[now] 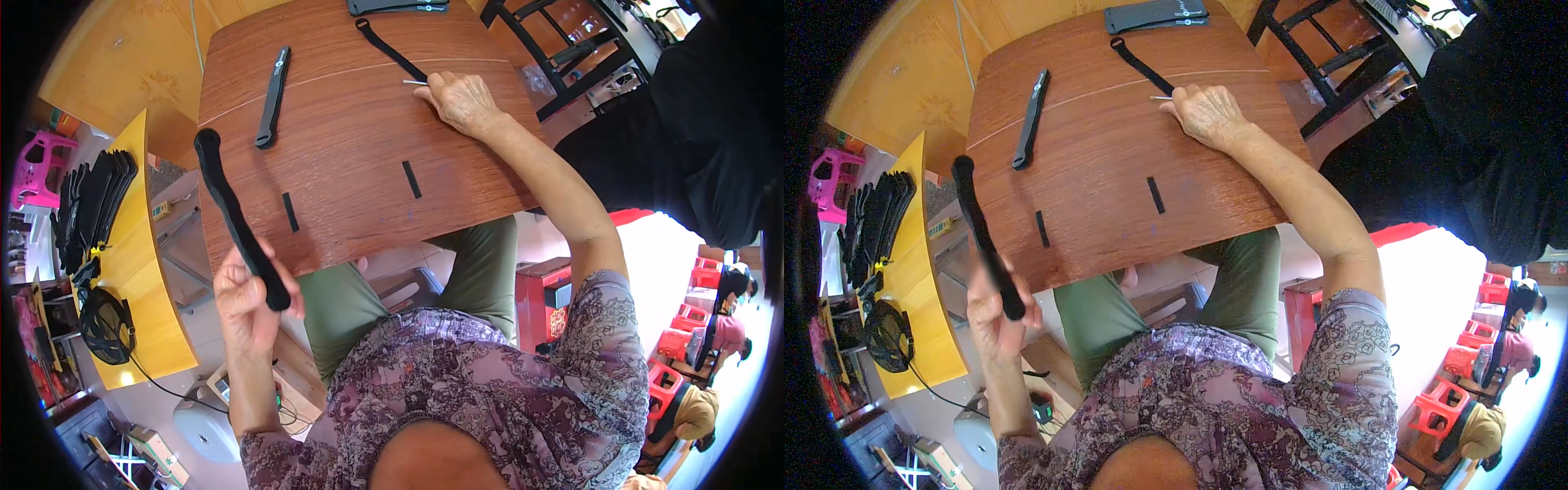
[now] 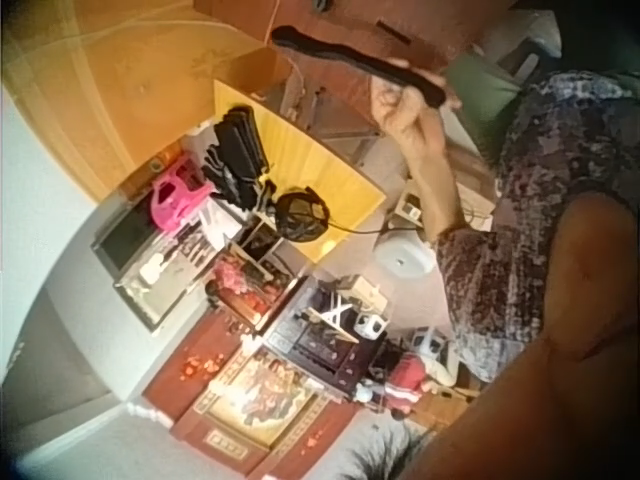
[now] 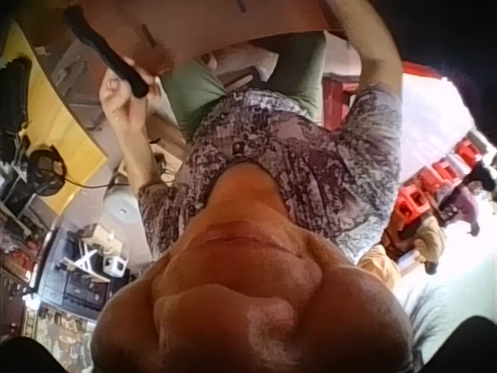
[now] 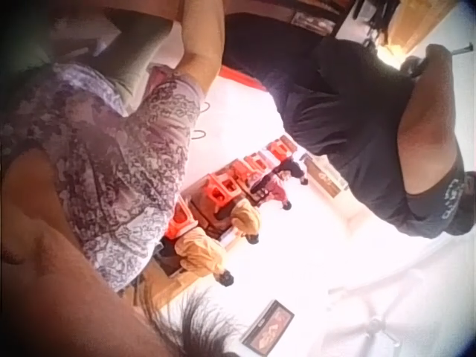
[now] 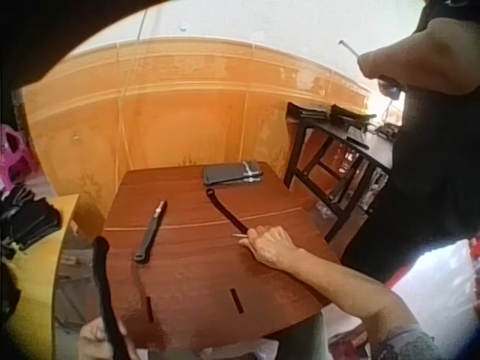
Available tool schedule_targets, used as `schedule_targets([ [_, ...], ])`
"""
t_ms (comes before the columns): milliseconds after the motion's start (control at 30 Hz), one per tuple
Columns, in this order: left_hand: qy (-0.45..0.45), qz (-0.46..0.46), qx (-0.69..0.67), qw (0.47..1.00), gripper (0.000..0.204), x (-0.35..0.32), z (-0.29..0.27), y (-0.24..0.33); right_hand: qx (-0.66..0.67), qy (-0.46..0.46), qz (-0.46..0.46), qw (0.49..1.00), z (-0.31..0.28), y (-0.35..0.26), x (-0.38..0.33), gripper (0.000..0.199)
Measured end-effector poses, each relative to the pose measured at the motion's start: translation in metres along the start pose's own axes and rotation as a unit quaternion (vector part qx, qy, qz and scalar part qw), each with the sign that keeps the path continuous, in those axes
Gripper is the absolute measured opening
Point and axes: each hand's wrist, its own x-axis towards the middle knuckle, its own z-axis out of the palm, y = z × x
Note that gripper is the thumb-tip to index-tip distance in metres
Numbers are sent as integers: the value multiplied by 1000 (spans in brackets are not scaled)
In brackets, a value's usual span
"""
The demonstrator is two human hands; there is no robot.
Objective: Assembling and organizing cable storage straps at a desk.
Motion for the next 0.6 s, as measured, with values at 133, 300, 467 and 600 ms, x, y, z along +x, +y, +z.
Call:
schedule_targets([
  [133, 12, 18, 60, 998, 36, 15, 11, -9, 14, 79, 39, 996, 1, -4, -10, 8],
  [300, 9, 31, -21, 999, 21, 33, 23, -19, 250, 103, 13, 963, -71, -61, -37, 23],
  [467, 39, 14, -26, 999, 15, 30, 31, -29, 549, -28, 59, 833, -120, -125, -74, 39],
  [600, 83, 13, -9, 996, 15, 24, 43, -37, 557, 3, 7, 830, -118, -155, -92, 40],
])
